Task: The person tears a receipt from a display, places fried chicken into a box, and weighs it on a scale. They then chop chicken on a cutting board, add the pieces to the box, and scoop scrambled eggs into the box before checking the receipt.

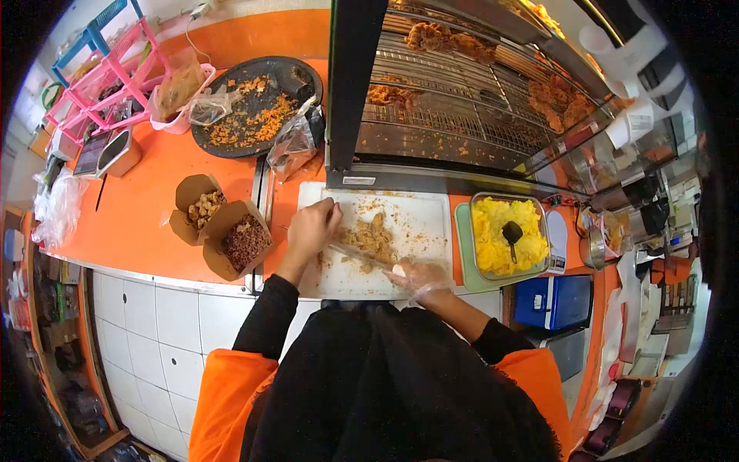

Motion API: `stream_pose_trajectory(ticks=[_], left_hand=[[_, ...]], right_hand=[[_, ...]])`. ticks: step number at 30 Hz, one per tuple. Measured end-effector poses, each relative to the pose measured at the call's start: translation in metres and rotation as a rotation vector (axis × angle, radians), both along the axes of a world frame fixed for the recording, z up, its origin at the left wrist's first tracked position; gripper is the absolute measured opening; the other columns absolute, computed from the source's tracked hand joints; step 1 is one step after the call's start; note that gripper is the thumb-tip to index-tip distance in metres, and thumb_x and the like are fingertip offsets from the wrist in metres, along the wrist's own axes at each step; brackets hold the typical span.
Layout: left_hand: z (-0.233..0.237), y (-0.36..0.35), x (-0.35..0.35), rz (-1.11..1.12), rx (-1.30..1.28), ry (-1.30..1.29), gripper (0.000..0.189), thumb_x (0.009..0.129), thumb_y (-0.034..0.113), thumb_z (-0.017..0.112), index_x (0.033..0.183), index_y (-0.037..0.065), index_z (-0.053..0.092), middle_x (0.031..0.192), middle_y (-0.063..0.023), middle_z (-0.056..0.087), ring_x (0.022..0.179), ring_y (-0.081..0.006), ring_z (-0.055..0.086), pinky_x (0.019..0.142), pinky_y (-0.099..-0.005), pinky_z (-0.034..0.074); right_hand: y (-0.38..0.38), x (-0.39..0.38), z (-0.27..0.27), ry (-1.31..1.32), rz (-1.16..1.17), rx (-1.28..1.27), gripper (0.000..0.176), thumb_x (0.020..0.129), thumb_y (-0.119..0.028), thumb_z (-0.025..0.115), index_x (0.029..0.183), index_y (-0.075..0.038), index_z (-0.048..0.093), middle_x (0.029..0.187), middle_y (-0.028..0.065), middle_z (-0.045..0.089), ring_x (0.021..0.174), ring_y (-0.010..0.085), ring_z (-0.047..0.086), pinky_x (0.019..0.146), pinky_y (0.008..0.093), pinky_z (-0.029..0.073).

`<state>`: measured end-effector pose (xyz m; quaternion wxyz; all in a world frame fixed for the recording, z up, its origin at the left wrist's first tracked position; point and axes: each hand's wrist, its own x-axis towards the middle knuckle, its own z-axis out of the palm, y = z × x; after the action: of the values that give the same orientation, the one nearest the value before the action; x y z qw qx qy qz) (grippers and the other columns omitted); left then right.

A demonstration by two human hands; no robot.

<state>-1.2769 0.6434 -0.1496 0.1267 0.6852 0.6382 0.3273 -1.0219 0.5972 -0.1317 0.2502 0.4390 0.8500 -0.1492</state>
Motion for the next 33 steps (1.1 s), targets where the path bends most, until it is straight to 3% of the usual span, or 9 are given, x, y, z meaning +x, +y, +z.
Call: stream_pose_trajectory(ticks=[2,5,9,15,18,19,28,29,33], left_hand=[[-0.003,0.010,0.001,-0.016,0.060,0.000,0.025,0.088,0.023,0.055,0.073,0.004,0.056,0.065,-0.0172,0.060,0.060,-0.0381,0.059,0.055,-0.0444,0.047],[0.008,0.010,0.001,-0.012,0.183,-0.138,0.025,0.087,0.018,0.060,0.069,0.002,0.052,0.059,-0.0160,0.056,0.051,-0.0331,0.056,0.050,-0.0400,0.044],[0.055,-0.025,-0.001,0.195,0.574,-0.286,0.032,0.085,0.005,0.064,0.062,0.002,0.043,0.049,-0.0081,0.041,0.040,-0.0127,0.038,0.040,-0.0285,0.032],[0.038,-0.080,-0.016,0.318,0.471,-0.346,0.039,0.087,0.006,0.062,0.059,0.003,0.035,0.049,-0.0037,0.032,0.045,-0.0085,0.028,0.041,-0.0276,0.024],[0.011,-0.111,-0.025,0.387,0.398,-0.349,0.039,0.088,0.007,0.061,0.059,0.003,0.036,0.049,-0.0026,0.032,0.045,-0.0071,0.028,0.041,-0.0268,0.023],[0.004,-0.121,-0.027,0.417,0.374,-0.365,0.038,0.089,0.008,0.061,0.060,0.003,0.036,0.050,-0.0021,0.032,0.046,-0.0066,0.028,0.042,-0.0264,0.023],[-0.012,-0.169,-0.044,0.590,0.297,-0.462,0.036,0.091,0.010,0.058,0.059,0.003,0.043,0.049,0.0015,0.037,0.047,-0.0042,0.031,0.042,-0.0238,0.023],[-0.014,-0.170,-0.048,0.601,0.310,-0.469,0.036,0.091,0.010,0.058,0.059,0.003,0.043,0.049,0.0014,0.037,0.047,-0.0043,0.031,0.042,-0.0239,0.024],[-0.011,-0.175,-0.060,0.648,0.350,-0.479,0.036,0.090,0.009,0.059,0.060,0.002,0.042,0.049,0.0001,0.036,0.046,-0.0054,0.030,0.042,-0.0249,0.024]], right_hand=[[0.011,-0.009,0.020,0.065,-0.253,-0.084,0.048,0.090,-0.055,0.046,0.112,-0.015,0.061,0.099,0.0182,0.062,0.088,0.0305,0.064,0.072,0.0410,0.052],[0.037,-0.002,0.019,0.208,-0.194,-0.175,0.056,0.090,-0.060,0.039,0.105,-0.012,0.061,0.083,0.0168,0.063,0.078,0.0307,0.064,0.072,0.0437,0.049],[0.050,0.003,0.061,0.258,-0.263,-0.012,0.062,0.086,-0.066,0.039,0.102,-0.011,0.063,0.091,0.0161,0.064,0.087,0.0317,0.063,0.075,0.0459,0.047],[0.097,0.017,0.016,0.169,-0.185,0.286,0.068,0.084,-0.066,0.044,0.127,-0.014,0.052,0.117,0.0169,0.059,0.110,0.0319,0.055,0.096,0.0453,0.039],[0.090,0.008,0.001,0.279,-0.223,0.361,0.075,0.084,-0.065,0.045,0.138,-0.013,0.042,0.139,0.0187,0.041,0.127,0.0339,0.040,0.107,0.0474,0.029],[0.074,-0.002,-0.009,0.449,-0.209,0.509,0.078,0.079,-0.059,0.058,0.139,-0.015,0.038,0.133,0.0164,0.042,0.126,0.0352,0.036,0.105,0.0470,0.030],[0.048,-0.068,-0.049,0.762,0.233,0.424,0.065,0.075,-0.054,0.066,0.131,-0.023,0.052,0.131,0.0137,0.044,0.127,0.0376,0.035,0.108,0.0496,0.027],[0.056,-0.070,-0.055,0.866,0.364,0.594,0.050,0.077,-0.046,0.066,0.120,-0.022,0.061,0.123,0.0102,0.049,0.108,0.0306,0.050,0.095,0.0466,0.042],[0.070,-0.080,-0.050,0.834,0.421,0.760,0.026,0.081,-0.033,0.063,0.104,-0.020,0.067,0.107,0.0037,0.056,0.077,0.0190,0.053,0.057,0.0303,0.054]])
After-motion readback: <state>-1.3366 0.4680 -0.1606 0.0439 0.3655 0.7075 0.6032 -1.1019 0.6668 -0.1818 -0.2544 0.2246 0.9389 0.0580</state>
